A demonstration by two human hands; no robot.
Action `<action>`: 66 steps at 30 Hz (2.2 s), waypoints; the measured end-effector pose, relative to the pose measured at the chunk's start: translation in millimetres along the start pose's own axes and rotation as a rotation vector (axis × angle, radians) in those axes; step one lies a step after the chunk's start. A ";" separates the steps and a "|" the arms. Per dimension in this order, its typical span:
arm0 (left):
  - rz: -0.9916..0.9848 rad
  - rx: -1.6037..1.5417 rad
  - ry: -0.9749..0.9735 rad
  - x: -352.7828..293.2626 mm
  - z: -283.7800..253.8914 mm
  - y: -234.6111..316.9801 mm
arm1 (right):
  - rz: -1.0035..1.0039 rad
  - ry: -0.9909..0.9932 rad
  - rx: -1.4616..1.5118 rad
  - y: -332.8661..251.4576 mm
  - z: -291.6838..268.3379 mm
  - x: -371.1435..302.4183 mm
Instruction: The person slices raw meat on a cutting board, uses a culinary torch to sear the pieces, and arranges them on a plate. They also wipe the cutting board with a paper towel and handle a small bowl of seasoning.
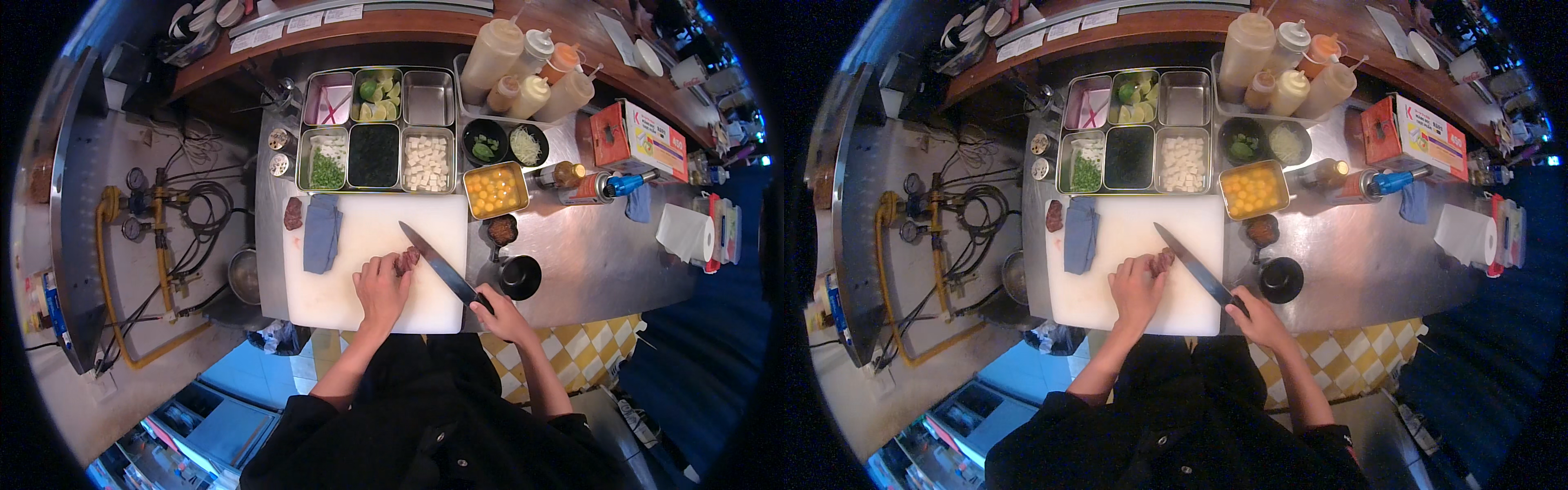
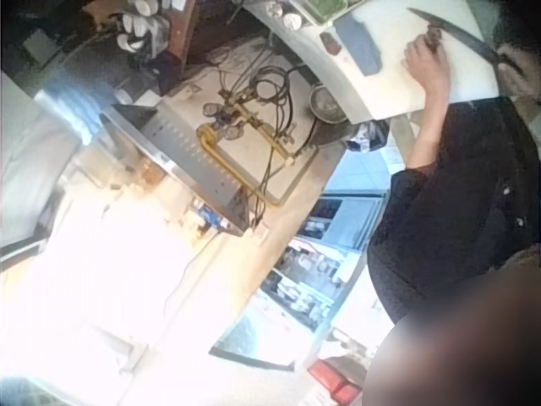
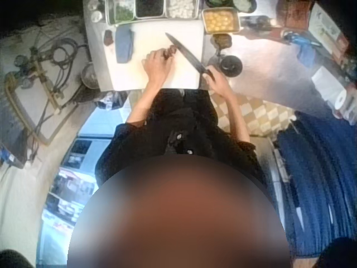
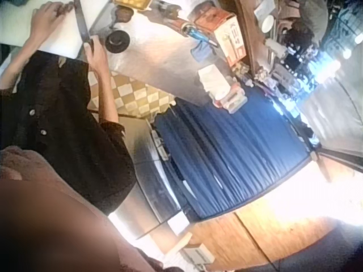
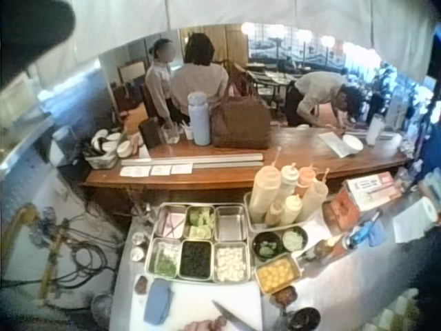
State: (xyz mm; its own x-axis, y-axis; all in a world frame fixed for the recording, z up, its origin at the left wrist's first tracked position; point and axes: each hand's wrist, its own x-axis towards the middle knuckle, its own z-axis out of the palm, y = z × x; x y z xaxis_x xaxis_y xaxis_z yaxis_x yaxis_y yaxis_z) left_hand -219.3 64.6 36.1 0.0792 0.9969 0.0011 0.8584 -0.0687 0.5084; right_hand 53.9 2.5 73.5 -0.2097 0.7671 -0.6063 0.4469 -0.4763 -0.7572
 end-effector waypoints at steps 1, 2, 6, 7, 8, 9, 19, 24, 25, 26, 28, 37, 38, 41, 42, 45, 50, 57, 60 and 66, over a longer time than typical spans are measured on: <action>-0.001 -0.017 0.009 -0.6 0.1 -0.4 | -0.004 -0.013 0.018 0.7 -0.6 0.8; 0.013 -0.030 0.021 -0.5 0.2 -0.1 | -0.014 -0.011 0.002 2.9 -1.2 1.3; 0.024 -0.076 0.025 1.3 -1.8 0.8 | -0.032 -0.007 -0.053 8.0 -1.1 0.3; 0.012 -0.090 0.016 1.9 -1.5 1.1 | -0.029 -0.008 -0.068 7.0 -2.2 -0.6; 0.008 -0.080 0.013 2.2 -2.2 1.1 | -0.045 0.032 -0.086 5.1 -2.0 -2.2; 0.003 -0.070 0.010 2.4 -3.4 0.7 | -0.062 0.073 -0.102 2.2 -0.9 -4.5; 0.109 -0.065 -0.021 10.0 -9.5 -13.8 | -0.096 0.113 -0.234 -9.3 6.0 -25.9; 0.122 -0.118 0.006 13.7 -10.3 -13.4 | -0.106 0.170 -0.254 3.6 14.4 -31.4; 0.124 -0.128 0.004 14.9 -11.4 -12.0 | -0.109 0.185 -0.285 3.5 14.6 -32.0; 0.129 -0.137 -0.018 15.3 -12.3 -13.2 | -0.090 0.181 -0.275 1.7 14.8 -32.4; 0.142 -0.153 -0.063 16.3 -14.8 -16.4 | -0.052 0.174 -0.252 -6.4 15.6 -34.5; 0.141 -0.184 -0.106 26.1 -23.5 -20.2 | 0.008 0.192 -0.353 -5.5 21.4 -43.7; 0.155 -0.186 -0.103 26.7 -23.5 -20.4 | -0.011 0.216 -0.349 -6.1 22.5 -44.8; 0.174 -0.174 -0.112 28.9 -25.6 -20.4 | -0.007 0.229 -0.318 -11.9 22.1 -48.1; 0.171 -0.157 -0.129 30.5 -27.7 -19.8 | 0.037 0.199 -0.293 -16.2 19.5 -49.1; 0.190 -0.132 -0.137 36.5 -31.8 -18.2 | 0.054 0.177 -0.301 -9.5 21.5 -48.7; 0.202 -0.173 -0.148 37.2 -23.3 -25.7 | 0.018 0.230 -0.318 -6.9 27.4 -50.8; 0.230 -0.214 -0.035 37.7 -19.3 -31.1 | 0.002 0.266 -0.260 -5.3 33.2 -52.3; 0.197 -0.195 -0.051 34.6 -21.4 -31.3 | -0.001 0.264 -0.261 -7.2 32.8 -52.2; 0.122 -0.176 -0.169 32.9 -24.9 -29.3 | 0.021 0.297 -0.230 -2.6 32.0 -55.4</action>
State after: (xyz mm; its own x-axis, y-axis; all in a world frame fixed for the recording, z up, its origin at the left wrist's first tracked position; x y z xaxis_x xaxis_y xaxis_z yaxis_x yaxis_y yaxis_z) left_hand -254.5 100.4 42.8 0.2728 0.9599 -0.0644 0.7373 -0.1656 0.6549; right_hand 36.5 -52.5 101.3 0.0476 0.8657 -0.4983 0.6391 -0.4098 -0.6509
